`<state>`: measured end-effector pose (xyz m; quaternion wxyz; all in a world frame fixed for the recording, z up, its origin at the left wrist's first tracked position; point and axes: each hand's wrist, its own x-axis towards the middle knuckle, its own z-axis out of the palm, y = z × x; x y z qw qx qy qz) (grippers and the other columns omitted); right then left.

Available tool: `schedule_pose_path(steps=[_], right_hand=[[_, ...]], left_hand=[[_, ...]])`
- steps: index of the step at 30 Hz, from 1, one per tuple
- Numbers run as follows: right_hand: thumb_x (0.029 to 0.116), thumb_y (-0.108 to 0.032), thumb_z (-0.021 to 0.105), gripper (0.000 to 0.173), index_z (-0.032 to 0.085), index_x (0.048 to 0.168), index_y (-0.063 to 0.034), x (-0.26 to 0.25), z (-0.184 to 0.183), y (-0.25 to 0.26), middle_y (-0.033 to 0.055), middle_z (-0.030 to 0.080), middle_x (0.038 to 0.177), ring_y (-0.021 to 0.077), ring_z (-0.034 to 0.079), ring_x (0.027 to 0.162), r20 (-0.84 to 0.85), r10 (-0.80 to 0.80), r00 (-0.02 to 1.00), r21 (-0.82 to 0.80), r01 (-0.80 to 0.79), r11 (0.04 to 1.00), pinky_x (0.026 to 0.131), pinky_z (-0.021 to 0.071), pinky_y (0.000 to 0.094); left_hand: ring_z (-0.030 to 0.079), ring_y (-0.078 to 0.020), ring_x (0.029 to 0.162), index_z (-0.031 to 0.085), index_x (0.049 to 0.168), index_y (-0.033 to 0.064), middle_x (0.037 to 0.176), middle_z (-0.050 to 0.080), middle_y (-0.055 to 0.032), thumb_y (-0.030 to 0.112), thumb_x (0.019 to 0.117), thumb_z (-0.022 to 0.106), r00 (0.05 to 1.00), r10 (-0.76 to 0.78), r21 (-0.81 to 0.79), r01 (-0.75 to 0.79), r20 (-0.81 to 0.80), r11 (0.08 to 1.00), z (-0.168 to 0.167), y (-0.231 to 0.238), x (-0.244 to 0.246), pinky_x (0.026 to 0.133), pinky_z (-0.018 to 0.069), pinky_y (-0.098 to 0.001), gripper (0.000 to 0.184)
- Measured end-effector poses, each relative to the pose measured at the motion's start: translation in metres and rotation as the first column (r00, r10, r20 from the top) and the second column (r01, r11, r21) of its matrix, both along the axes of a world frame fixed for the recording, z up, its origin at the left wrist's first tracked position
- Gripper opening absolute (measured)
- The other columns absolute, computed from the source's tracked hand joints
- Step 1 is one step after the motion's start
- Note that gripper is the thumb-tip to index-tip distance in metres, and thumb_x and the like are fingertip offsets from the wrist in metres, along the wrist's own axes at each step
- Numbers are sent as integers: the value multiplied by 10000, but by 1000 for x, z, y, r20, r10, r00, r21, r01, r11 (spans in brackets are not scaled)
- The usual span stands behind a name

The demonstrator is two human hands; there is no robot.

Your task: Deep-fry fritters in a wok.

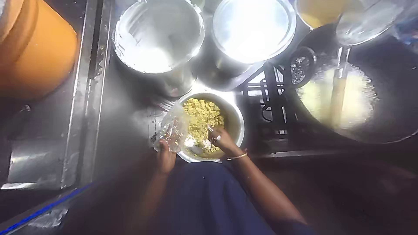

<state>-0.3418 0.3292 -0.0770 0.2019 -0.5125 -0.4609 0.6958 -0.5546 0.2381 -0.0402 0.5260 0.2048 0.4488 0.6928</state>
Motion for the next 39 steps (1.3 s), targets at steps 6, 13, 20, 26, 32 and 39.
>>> schedule_pose_path(steps=[6, 13, 20, 26, 32, 39], right_hand=[[1028, -292, 518, 421, 635, 1254, 43, -27, 54, -2, 101, 702, 1090, 85, 664, 992, 92, 10, 996, 482, -53, 875, 909, 554, 298], [1040, -540, 438, 924, 202, 1518, 214, -61, 46, -49, 356, 324, 1577, 195, 413, 1467, -272, 209, 939, 696, 42, 717, 1220, 322, 286], [1001, -643, 430, 1028, 167, 1525, 201, -27, 58, -38, 230, 368, 1593, 75, 430, 1422, -443, 61, 894, 452, 164, 877, 1181, 364, 252], [955, -188, 685, 692, 375, 1487, 128, 91, 137, -6, 190, 651, 1310, 108, 676, 1132, 111, -186, 976, 761, 37, 648, 993, 569, 282], [937, -181, 706, 425, 609, 1314, -12, 199, 202, 18, 157, 735, 996, 285, 725, 840, 636, -491, 595, 724, -242, 646, 777, 595, 542], [896, -121, 780, 154, 761, 1039, -66, 229, 183, 76, 159, 743, 923, 355, 715, 843, 815, -384, 434, 526, -278, 804, 790, 555, 635]], left_hand=[[619, -55, 1187, 388, 1420, -39, 1255, 662, 12, 656, 977, 451, 994, -62, -69, 56, -91, 996, 6, 4, 27, 1057, 513, -313, 826], [651, 75, 733, 638, 954, 243, 780, 681, 178, 690, 802, 695, 933, -361, -146, 355, -10, 923, 15, -4, 36, 677, 550, -146, 475], [624, 104, 1065, 691, 1124, 293, 1067, 715, 221, 562, 959, 562, 965, -50, 109, 81, -257, 991, 9, -5, 39, 963, 512, -169, 341], [646, -58, 1167, 670, 1236, 316, 1193, 718, 108, 615, 957, 540, 994, -87, 258, 102, -71, 961, -33, 5, -9, 1027, 527, -313, 428], [668, -62, 1110, 444, 1357, 95, 1149, 698, 77, 605, 998, 466, 996, 87, -42, -88, -16, 995, -17, 5, -4, 965, 570, -309, 624], [668, -79, 1121, 422, 1380, 70, 1175, 693, 60, 610, 981, 510, 993, 99, -25, -101, -72, 995, -18, 8, -4, 977, 571, -329, 678]])
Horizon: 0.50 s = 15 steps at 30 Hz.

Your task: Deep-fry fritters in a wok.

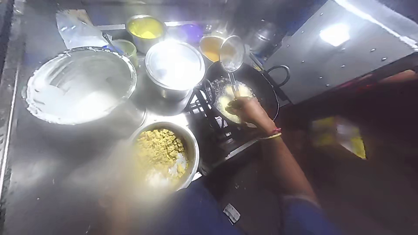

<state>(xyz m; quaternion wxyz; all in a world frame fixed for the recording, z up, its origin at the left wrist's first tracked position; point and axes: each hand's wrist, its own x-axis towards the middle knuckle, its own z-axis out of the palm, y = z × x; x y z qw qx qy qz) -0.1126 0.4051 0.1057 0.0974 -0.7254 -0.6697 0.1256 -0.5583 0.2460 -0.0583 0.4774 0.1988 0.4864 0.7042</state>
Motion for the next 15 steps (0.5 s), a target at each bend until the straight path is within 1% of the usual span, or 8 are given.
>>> schedule_pose_path(steps=[5, 6, 7, 9, 10, 12, 14, 15], right_hand=[[902, -154, 781, 168, 767, 1052, -79, 3, -22, 23, 158, 745, 940, 353, 713, 868, -12, -1, 1000, -88, 0, 996, 819, 552, 629], [914, -164, 770, 151, 771, 1041, -82, 1, -23, 23, 154, 745, 941, 348, 712, 875, 5, 3, 1000, -106, -2, 994, 828, 551, 625], [931, -171, 752, 126, 777, 1020, -84, -2, -18, 18, 150, 745, 930, 345, 713, 867, 22, 4, 1000, -105, -2, 994, 821, 552, 623], [968, -119, 684, 114, 775, 1013, -66, -11, 9, -5, 159, 743, 926, 336, 710, 843, -11, -6, 1000, 21, 6, 1000, 795, 552, 615], [965, -65, 658, 143, 769, 1053, -41, -12, 27, -19, 170, 748, 975, 325, 716, 878, -65, 1, 998, 131, 8, 991, 831, 558, 602], [952, -71, 647, 210, 736, 1134, -15, -9, 55, -49, 171, 748, 1041, 273, 728, 913, -122, 6, 993, 292, 30, 956, 859, 583, 544], [932, -163, 623, 293, 711, 1152, 9, -10, 62, -68, 163, 740, 1059, 209, 723, 910, -156, 30, 987, 368, 31, 929, 844, 596, 460], [940, -181, 626, 302, 708, 1143, 28, -15, 56, -74, 157, 740, 1052, 165, 721, 895, -188, 92, 978, 372, -15, 928, 829, 607, 394]], left_hand=[[669, -81, 1115, 405, 1387, 53, 1166, 693, 43, 662, 939, 537, 1000, 3, 17, -3, -7, 1000, 5, -3, -6, 974, 568, -307, 768], [677, -85, 1104, 423, 1374, 52, 1154, 705, 41, 640, 964, 511, 1000, 21, 12, -21, -8, 1000, 5, -4, -6, 965, 572, -307, 722], [677, -79, 1099, 411, 1377, 39, 1153, 702, 39, 592, 1018, 436, 999, 36, -6, -36, -24, 999, 4, -5, -6, 960, 574, -301, 660], [655, -63, 1120, 345, 1411, 7, 1189, 668, 27, 486, 1081, 289, 998, 44, -47, -46, -54, 998, 4, -9, -8, 979, 560, -293, 585], [663, -65, 1115, 350, 1406, 3, 1185, 678, 29, 499, 1075, 317, 997, 57, -43, -60, -53, 997, 5, -9, -10, 976, 564, -294, 597], [666, -86, 1118, 358, 1417, 3, 1191, 682, 17, 556, 1039, 410, 997, 62, -6, -62, -43, 998, 5, -13, -14, 982, 564, -311, 672], [671, -100, 1106, 358, 1436, 7, 1192, 683, 12, 598, 1010, 452, 996, 66, 22, -65, -53, 998, 5, -10, -18, 969, 572, -322, 734], [676, -100, 1085, 365, 1428, -2, 1176, 686, 8, 568, 1034, 417, 994, 86, 16, -85, -70, 996, 5, -10, -20, 953, 579, -323, 695]])
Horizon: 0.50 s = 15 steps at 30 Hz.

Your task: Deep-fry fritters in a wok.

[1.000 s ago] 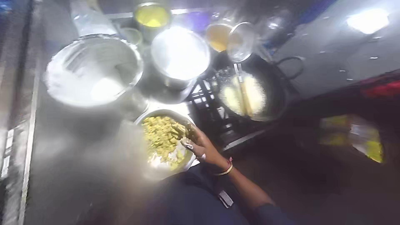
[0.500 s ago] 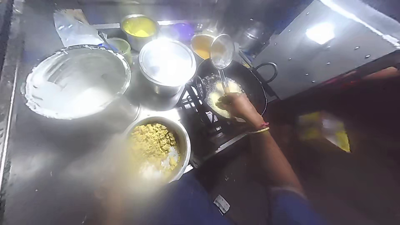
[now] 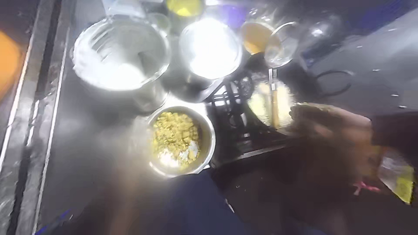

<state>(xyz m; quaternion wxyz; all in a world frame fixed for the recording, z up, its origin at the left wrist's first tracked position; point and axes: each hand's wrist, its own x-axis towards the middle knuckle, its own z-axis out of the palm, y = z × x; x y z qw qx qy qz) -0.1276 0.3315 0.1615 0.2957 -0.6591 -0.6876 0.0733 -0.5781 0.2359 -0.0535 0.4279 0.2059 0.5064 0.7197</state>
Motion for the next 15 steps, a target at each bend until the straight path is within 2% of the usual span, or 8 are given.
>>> schedule_pose_path(steps=[2, 4, 6, 7, 9, 10, 13, 15], right_hand=[[917, -185, 646, 308, 711, 1094, 58, -19, -30, 2, 137, 746, 1040, 88, 712, 910, -88, 210, 974, -13, -212, 977, 851, 600, 291], [936, -214, 665, 309, 731, 1115, 29, -63, -78, 9, 108, 757, 1072, 74, 719, 968, -175, 376, 910, -153, -403, 903, 915, 589, 270], [983, -205, 650, 277, 734, 1152, -2, -136, -122, 18, 138, 751, 1076, 187, 727, 967, -247, 461, 853, -474, -521, 710, 922, 577, 393], [1017, -203, 609, 299, 711, 1223, -11, -171, -147, 22, 174, 730, 1145, 272, 708, 1047, -259, 536, 804, -642, -557, 526, 980, 539, 478], [1034, -231, 586, 388, 616, 1368, -34, -227, -210, 26, 230, 655, 1287, 399, 634, 1198, -229, 703, 673, -857, -482, 182, 1030, 475, 617], [1006, -205, 616, 397, 602, 1347, -2, -248, -242, 22, 268, 631, 1283, 455, 615, 1195, -206, 757, 620, -900, -425, 103, 986, 476, 677], [927, -144, 690, 328, 658, 1156, 88, -276, -301, 5, 336, 614, 1236, 528, 602, 1147, -156, 830, 536, -952, -305, 19, 888, 480, 741], [955, -219, 662, 346, 670, 1171, 51, -275, -320, -5, 318, 604, 1267, 517, 590, 1174, -168, 851, 497, -963, -267, -34, 906, 472, 748]], left_hand=[[675, -95, 1085, 366, 1419, -11, 1182, 682, 4, 527, 1068, 346, 999, 40, -17, -40, -15, 999, 3, 1, -2, 952, 579, -326, 643], [660, -95, 1110, 321, 1432, -23, 1217, 658, -11, 478, 1091, 268, 998, 66, -24, -66, -12, 998, 8, 4, -5, 973, 567, -329, 609], [656, -101, 1124, 302, 1424, -41, 1227, 649, -25, 499, 1082, 289, 996, 89, 3, -89, -19, 996, 10, 5, -6, 989, 562, -337, 639], [650, -101, 1137, 291, 1426, -45, 1235, 643, -27, 536, 1067, 323, 996, 81, 19, -80, -27, 997, 11, 5, -7, 1001, 556, -341, 683], [654, -108, 1136, 323, 1418, -26, 1222, 656, -17, 614, 1013, 425, 998, 62, 42, -61, -25, 997, 12, 2, -7, 1001, 559, -359, 764], [666, -110, 1124, 353, 1407, -7, 1200, 678, 0, 651, 971, 480, 998, 61, 49, -60, -26, 997, 13, 0, -7, 992, 568, -364, 799], [679, -123, 1108, 396, 1390, 29, 1169, 696, 15, 714, 879, 562, 998, 52, 52, -51, -35, 997, 12, -9, -7, 977, 579, -383, 871], [683, -138, 1108, 436, 1380, 46, 1168, 704, 4, 711, 870, 574, 999, 49, 59, -47, -22, 997, 9, -14, -6, 975, 582, -398, 850]])
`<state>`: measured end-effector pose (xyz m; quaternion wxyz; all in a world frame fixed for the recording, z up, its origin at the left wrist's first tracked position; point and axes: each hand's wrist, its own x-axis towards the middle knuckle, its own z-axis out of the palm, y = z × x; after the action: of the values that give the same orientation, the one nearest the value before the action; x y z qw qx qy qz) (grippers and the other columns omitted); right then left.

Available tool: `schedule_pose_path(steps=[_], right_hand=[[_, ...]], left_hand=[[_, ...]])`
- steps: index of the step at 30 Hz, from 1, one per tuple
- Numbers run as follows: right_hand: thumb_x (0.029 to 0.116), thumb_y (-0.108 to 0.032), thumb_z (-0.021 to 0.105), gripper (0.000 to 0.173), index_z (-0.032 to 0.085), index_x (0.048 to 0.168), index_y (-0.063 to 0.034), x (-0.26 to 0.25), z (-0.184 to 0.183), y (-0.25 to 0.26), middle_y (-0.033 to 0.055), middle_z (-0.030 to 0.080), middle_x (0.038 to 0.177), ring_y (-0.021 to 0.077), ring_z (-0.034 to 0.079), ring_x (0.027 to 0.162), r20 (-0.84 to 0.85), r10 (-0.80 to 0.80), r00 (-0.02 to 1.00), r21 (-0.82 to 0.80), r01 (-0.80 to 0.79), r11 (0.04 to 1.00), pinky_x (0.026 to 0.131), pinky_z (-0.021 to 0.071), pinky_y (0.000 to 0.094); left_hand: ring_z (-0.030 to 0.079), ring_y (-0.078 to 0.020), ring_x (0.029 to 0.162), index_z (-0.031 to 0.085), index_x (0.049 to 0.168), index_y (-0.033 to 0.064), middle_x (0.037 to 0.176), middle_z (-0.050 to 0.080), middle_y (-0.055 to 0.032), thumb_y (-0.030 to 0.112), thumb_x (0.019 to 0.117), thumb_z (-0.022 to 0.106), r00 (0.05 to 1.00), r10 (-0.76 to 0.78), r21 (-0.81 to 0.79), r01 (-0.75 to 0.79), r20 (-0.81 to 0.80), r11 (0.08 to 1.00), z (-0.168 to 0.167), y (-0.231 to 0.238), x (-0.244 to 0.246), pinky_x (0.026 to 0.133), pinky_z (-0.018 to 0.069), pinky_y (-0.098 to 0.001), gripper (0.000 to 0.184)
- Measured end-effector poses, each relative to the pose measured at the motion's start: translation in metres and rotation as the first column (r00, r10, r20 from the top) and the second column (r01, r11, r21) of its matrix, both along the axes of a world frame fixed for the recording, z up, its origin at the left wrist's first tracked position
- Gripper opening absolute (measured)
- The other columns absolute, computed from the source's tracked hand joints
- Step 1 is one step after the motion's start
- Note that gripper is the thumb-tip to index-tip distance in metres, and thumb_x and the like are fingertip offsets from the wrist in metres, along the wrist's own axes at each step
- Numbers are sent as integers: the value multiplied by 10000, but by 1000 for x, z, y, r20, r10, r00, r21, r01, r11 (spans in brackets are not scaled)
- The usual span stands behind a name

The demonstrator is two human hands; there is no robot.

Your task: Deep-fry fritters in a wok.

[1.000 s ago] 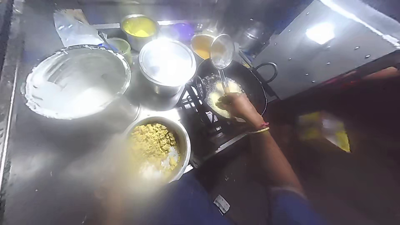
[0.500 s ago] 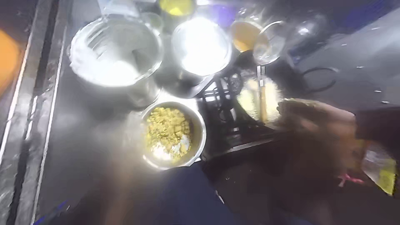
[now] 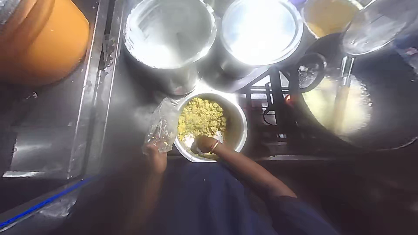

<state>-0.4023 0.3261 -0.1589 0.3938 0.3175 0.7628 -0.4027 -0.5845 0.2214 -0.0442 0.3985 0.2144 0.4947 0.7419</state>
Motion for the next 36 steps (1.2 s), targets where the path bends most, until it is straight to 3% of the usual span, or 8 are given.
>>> schedule_pose_path(steps=[7, 12, 15, 20, 25, 29, 34, 36], right_hand=[[1038, -206, 547, 296, 655, 1174, 34, 40, 27, 38, 176, 657, 999, 259, 627, 863, -99, -239, 966, -368, 188, 911, 791, 521, 496], [1076, -294, 412, 301, 598, 893, -143, 75, 67, 39, -98, 516, 642, -5, 446, 496, -272, -893, 359, -566, 690, 450, 453, 379, 176], [1073, -185, 463, 215, 638, 1001, -82, 84, 78, 29, -53, 614, 766, 30, 566, 630, -327, -944, 49, -567, 789, 237, 584, 505, 215], [810, -73, 795, 291, 651, 1049, 10, 80, 78, 14, 65, 677, 822, 119, 639, 632, -495, -862, 107, -250, 933, 259, 603, 577, 311], [972, -274, 593, 319, 611, 741, -56, 64, 82, 3, -46, 481, 608, 48, 451, 508, -690, -723, 31, -124, 979, 161, 514, 428, 279], [998, -271, 471, 537, 514, 1361, 122, 39, 122, -12, 170, 621, 1314, 86, 603, 1162, -799, -590, -118, -386, 853, 352, 991, 508, 256], [1011, -657, 401, 1001, 286, 1496, 211, 5, 129, -41, 324, 421, 1535, 171, 467, 1427, -901, -428, -71, -350, 700, 622, 1201, 350, 290], [986, -713, 365, 1076, 224, 1512, 214, 7, 128, -44, 331, 350, 1576, 146, 403, 1471, -912, -396, -108, -364, 658, 659, 1224, 306, 273]], left_hand=[[679, -107, 1104, 516, 1323, 120, 1142, 715, 47, 675, 890, 577, 998, -38, 19, 37, 52, 999, -4, -5, 8, 993, 569, -370, 706], [687, -98, 1081, 532, 1305, 124, 1112, 723, 55, 697, 887, 558, 997, -67, 0, 67, 42, 998, 1, 1, 12, 979, 575, -363, 710], [684, -112, 1102, 552, 1304, 120, 1129, 727, 38, 678, 892, 567, 994, -92, 27, 91, 57, 996, 1, 8, 15, 990, 569, -373, 694], [679, -138, 1112, 499, 1346, 63, 1166, 708, -8, 695, 886, 569, 986, -145, 2, 146, 83, 989, -1, 16, 23, 990, 570, -390, 785], [638, -80, 1162, 408, 1392, 3, 1223, 669, 12, 645, 981, 457, 982, -166, -60, 171, 92, 983, 7, 24, 42, 1033, 534, -334, 763], [558, -16, 1237, 306, 1438, -135, 1347, 582, -69, 524, 1076, 293, 971, -240, -193, 237, 10, 952, 19, 28, 63, 1073, 469, -250, 752], [574, 99, 872, 534, 1084, -66, 911, 605, 60, 119, 1040, 349, 889, -452, -310, 412, -69, 857, 42, 18, 81, 844, 493, -128, 266], [578, 127, 899, 545, 1091, -50, 917, 621, 104, 329, 1071, 434, 851, -521, -261, 490, -63, 832, 44, 16, 77, 867, 489, -119, 395]])
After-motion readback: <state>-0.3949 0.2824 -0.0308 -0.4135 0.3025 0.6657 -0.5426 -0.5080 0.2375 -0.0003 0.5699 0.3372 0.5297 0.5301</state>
